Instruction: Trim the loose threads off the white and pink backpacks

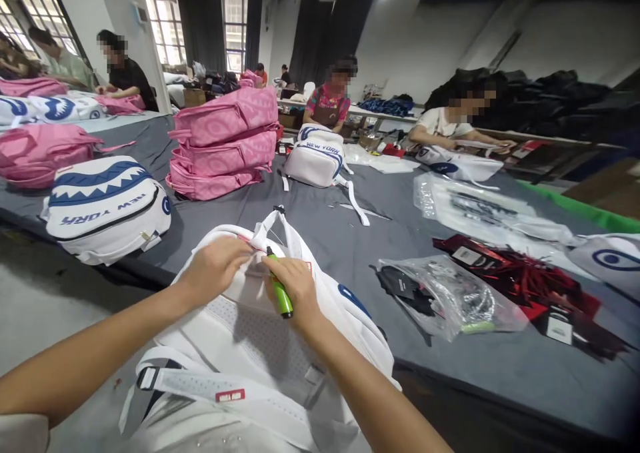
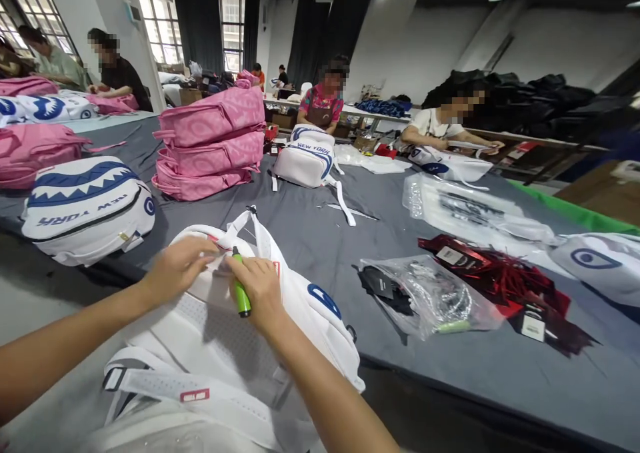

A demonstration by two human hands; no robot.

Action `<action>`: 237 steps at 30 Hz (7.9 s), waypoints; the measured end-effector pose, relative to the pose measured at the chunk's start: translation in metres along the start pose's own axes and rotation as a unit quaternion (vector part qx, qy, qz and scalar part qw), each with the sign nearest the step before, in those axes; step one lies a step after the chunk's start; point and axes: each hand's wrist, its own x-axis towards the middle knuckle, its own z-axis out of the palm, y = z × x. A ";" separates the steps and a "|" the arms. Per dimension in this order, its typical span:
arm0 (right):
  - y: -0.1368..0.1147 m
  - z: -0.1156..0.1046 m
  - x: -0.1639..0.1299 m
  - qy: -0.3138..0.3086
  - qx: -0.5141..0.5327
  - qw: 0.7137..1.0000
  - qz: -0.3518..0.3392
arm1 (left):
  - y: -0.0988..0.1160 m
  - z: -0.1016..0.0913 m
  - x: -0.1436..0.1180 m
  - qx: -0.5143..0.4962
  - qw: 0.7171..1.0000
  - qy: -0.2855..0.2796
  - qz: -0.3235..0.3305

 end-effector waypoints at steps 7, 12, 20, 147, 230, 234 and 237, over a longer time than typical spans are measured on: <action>-0.008 0.024 0.000 0.003 0.050 0.998 0.038 | -0.028 -0.001 0.056 0.132 0.970 -0.200 -0.040; -0.018 0.028 -0.021 0.019 0.080 0.995 0.057 | -0.039 0.027 0.075 0.141 0.965 -0.220 0.001; 0.009 0.012 -0.026 -0.061 0.146 0.977 0.144 | -0.040 0.032 0.061 0.189 0.954 -0.227 0.047; 0.013 0.033 0.027 -0.248 -0.010 0.904 0.348 | -0.060 0.070 0.078 0.180 0.938 -0.296 -0.011; 0.004 0.045 0.017 -0.225 0.111 0.922 0.294 | -0.076 0.033 0.094 0.198 0.853 -0.477 -0.077; 0.002 0.046 0.021 -0.236 0.090 0.924 0.286 | -0.087 0.033 0.096 0.167 0.857 -0.484 -0.062; 0.005 0.053 0.020 -0.246 0.061 0.920 0.299 | -0.087 0.034 0.097 0.173 0.851 -0.490 -0.073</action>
